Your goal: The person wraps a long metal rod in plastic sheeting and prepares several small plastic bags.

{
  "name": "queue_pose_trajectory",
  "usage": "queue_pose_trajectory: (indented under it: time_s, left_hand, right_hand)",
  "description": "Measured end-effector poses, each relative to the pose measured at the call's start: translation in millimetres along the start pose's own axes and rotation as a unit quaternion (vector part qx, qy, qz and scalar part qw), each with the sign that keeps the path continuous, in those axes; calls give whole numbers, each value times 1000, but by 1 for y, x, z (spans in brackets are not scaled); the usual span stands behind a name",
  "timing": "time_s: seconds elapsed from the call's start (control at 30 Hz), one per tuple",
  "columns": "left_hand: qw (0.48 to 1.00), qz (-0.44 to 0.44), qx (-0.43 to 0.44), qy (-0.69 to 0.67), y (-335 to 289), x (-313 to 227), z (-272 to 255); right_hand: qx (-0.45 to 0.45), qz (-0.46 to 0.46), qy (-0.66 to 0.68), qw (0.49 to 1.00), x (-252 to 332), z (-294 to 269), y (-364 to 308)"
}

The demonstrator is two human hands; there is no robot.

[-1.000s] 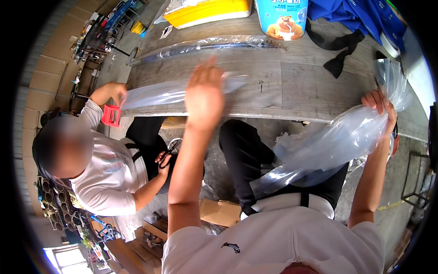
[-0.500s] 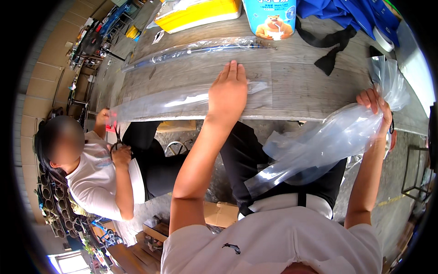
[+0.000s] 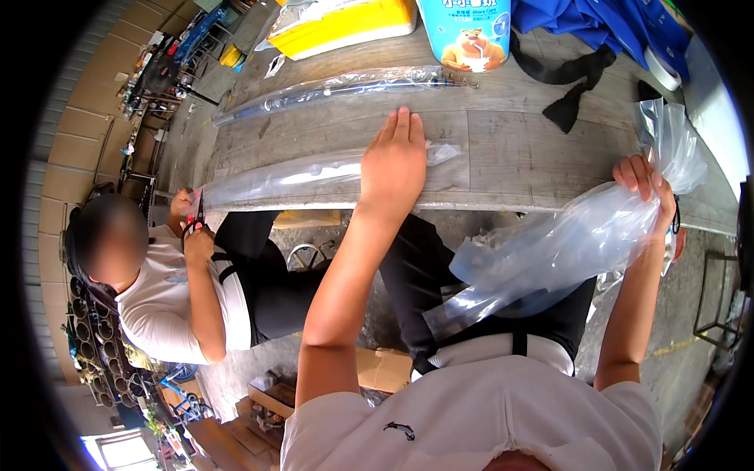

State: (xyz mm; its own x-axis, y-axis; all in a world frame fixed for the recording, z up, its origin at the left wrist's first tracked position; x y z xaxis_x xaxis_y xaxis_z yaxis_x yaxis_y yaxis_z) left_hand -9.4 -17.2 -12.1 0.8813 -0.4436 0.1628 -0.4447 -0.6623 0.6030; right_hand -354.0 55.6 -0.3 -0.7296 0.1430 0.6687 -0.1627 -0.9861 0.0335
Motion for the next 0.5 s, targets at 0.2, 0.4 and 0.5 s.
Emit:
queue_pose_trajectory:
  time_s: [0.2, 0.4, 0.5]
  left_hand:
    - [1000, -1, -1, -3, -1, -1, 0]
    - [1000, -5, -10, -8, -1, -1, 0]
    - [999, -5, -32, -25, -2, 0, 1]
  right_hand:
    - [1, 4, 6, 1000, 1, -1, 0]
    - [-2, 8, 6, 1000, 1, -1, -1]
    - [12, 12, -2, 1000, 2, -5, 0]
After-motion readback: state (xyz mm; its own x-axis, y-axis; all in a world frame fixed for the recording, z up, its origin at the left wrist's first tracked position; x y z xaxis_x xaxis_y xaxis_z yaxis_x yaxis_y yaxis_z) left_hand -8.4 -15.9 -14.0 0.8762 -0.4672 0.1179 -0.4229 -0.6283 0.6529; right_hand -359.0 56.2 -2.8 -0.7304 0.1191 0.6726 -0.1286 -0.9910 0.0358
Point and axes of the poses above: each hand's wrist, its own y-axis towards the middle knuckle, its own z-axis out of the palm, x = y × z, the point moved 1 cm from there along y, towards the middle knuckle, and after that the axes turned 15 degrees about -x, right-handed, at the moved point
